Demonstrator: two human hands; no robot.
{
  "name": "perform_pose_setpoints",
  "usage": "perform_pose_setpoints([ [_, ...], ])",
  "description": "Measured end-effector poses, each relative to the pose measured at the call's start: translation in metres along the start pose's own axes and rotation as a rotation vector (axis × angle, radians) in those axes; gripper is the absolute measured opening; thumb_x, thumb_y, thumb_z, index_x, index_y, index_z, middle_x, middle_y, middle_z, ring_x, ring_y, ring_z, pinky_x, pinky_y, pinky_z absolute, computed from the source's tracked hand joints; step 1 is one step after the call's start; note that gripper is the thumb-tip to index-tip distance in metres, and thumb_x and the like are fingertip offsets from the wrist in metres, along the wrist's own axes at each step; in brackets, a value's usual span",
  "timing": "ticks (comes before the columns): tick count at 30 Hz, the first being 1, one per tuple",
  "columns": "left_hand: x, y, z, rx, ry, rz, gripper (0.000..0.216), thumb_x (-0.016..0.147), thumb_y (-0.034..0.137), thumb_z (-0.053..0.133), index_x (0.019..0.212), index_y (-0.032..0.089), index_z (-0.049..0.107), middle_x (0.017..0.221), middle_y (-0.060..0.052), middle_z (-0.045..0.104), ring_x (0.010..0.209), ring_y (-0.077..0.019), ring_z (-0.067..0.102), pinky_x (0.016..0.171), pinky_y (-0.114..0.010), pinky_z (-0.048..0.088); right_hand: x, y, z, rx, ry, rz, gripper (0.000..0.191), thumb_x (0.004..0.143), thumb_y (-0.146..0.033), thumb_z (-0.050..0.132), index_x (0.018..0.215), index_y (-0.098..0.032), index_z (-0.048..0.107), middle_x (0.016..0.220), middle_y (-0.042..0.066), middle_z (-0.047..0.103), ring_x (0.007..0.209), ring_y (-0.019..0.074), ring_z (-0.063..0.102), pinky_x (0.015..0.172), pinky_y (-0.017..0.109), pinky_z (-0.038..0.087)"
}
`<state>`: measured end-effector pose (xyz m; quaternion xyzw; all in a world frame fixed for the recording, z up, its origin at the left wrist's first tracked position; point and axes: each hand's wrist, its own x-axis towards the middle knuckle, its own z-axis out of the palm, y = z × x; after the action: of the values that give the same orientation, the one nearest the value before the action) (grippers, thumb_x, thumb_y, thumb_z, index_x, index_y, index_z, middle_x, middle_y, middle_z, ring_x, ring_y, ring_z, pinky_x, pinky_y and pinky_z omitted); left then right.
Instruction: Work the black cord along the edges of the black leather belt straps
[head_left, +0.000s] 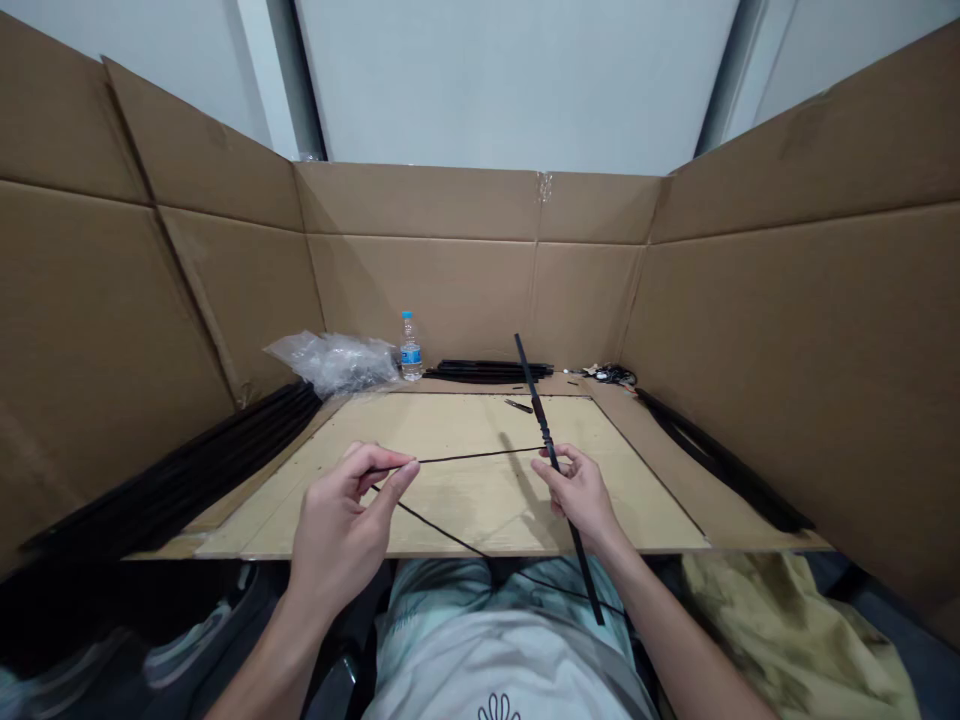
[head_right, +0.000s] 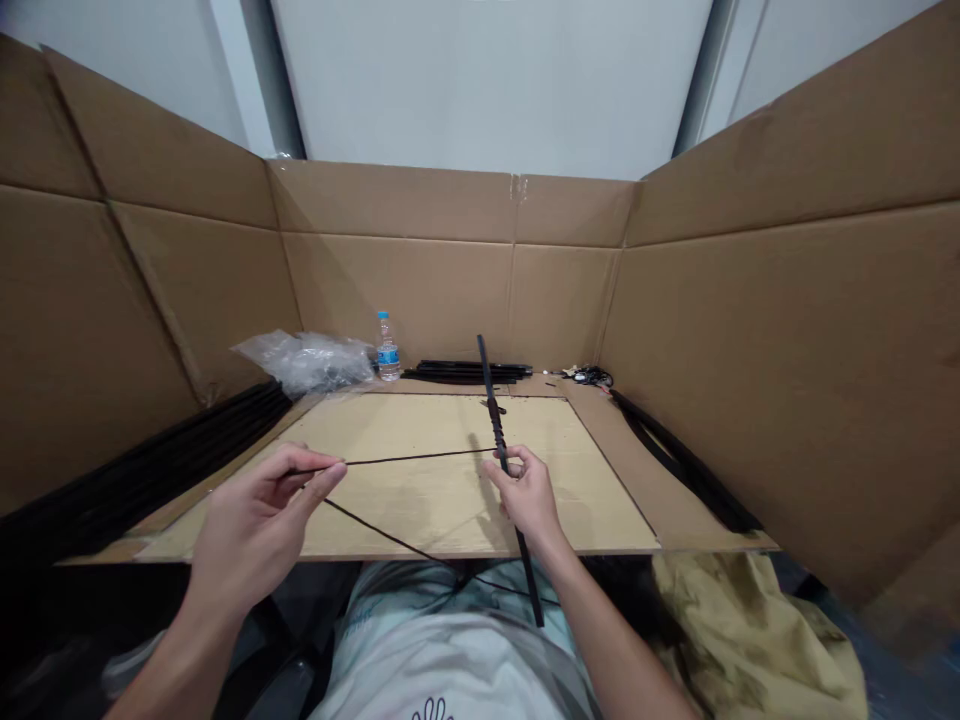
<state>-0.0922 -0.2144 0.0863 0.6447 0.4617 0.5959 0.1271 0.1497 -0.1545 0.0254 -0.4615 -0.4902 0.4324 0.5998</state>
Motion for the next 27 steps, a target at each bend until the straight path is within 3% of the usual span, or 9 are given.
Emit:
perform_pose_setpoints([
  [4,-0.002,0.001,-0.002,0.015,0.000,0.007,0.017,0.080,0.034,0.064,0.074,0.018,0.062,0.069,0.001,0.056,0.062,-0.0116,0.054,0.051,-0.019,0.040,0.004,-0.001,-0.001,0.025,-0.003,0.015,0.042,0.064,-0.055,0.071,0.067,-0.016,0.055,0.051,-0.005,0.051,0.036,0.0061,0.040,0.030,0.017,0.032],
  [8,-0.003,-0.001,-0.002,0.019,0.005,0.004,0.016,0.080,0.033,0.064,0.075,0.018,0.062,0.071,0.001,0.056,0.063,-0.0115,0.055,0.052,-0.019,0.040,0.008,0.002,-0.002,0.035,0.017,-0.013,0.046,0.061,-0.057,0.072,0.068,-0.014,0.059,0.058,-0.002,0.056,0.044,0.0080,0.047,0.036,0.018,0.039],
  [14,-0.003,0.000,-0.005,-0.005,0.017,-0.002,0.015,0.079,0.033,0.065,0.075,0.019,0.062,0.070,0.001,0.056,0.064,-0.0114,0.055,0.054,-0.019,0.041,0.009,0.007,-0.005,0.024,0.062,-0.043,0.046,0.062,-0.054,0.074,0.083,-0.017,0.054,0.049,-0.008,0.051,0.036,0.0064,0.041,0.030,0.015,0.032],
  [19,-0.001,0.000,-0.008,-0.029,0.043,-0.015,0.014,0.078,0.032,0.065,0.074,0.019,0.062,0.069,0.002,0.055,0.065,-0.0113,0.057,0.057,-0.019,0.043,0.008,0.004,-0.005,0.075,0.070,-0.017,0.049,0.057,-0.047,0.080,0.083,-0.020,0.048,0.050,-0.008,0.056,0.038,0.0095,0.048,0.031,0.019,0.043],
  [22,0.000,-0.001,-0.009,-0.026,0.055,-0.008,0.014,0.078,0.032,0.065,0.074,0.019,0.062,0.070,0.002,0.056,0.066,-0.0116,0.058,0.057,-0.019,0.044,0.009,0.002,-0.005,0.087,0.069,-0.001,0.047,0.058,-0.050,0.078,0.080,-0.018,0.053,0.055,-0.003,0.060,0.042,0.0110,0.053,0.035,0.022,0.048],
  [27,0.001,-0.003,-0.013,-0.025,0.110,0.002,0.014,0.076,0.032,0.067,0.074,0.019,0.063,0.071,0.001,0.058,0.065,-0.0124,0.060,0.059,-0.019,0.047,0.015,0.005,-0.008,0.066,0.059,-0.017,0.049,0.060,-0.059,0.073,0.071,-0.013,0.061,0.060,0.004,0.064,0.042,0.0108,0.054,0.033,0.020,0.045],
])
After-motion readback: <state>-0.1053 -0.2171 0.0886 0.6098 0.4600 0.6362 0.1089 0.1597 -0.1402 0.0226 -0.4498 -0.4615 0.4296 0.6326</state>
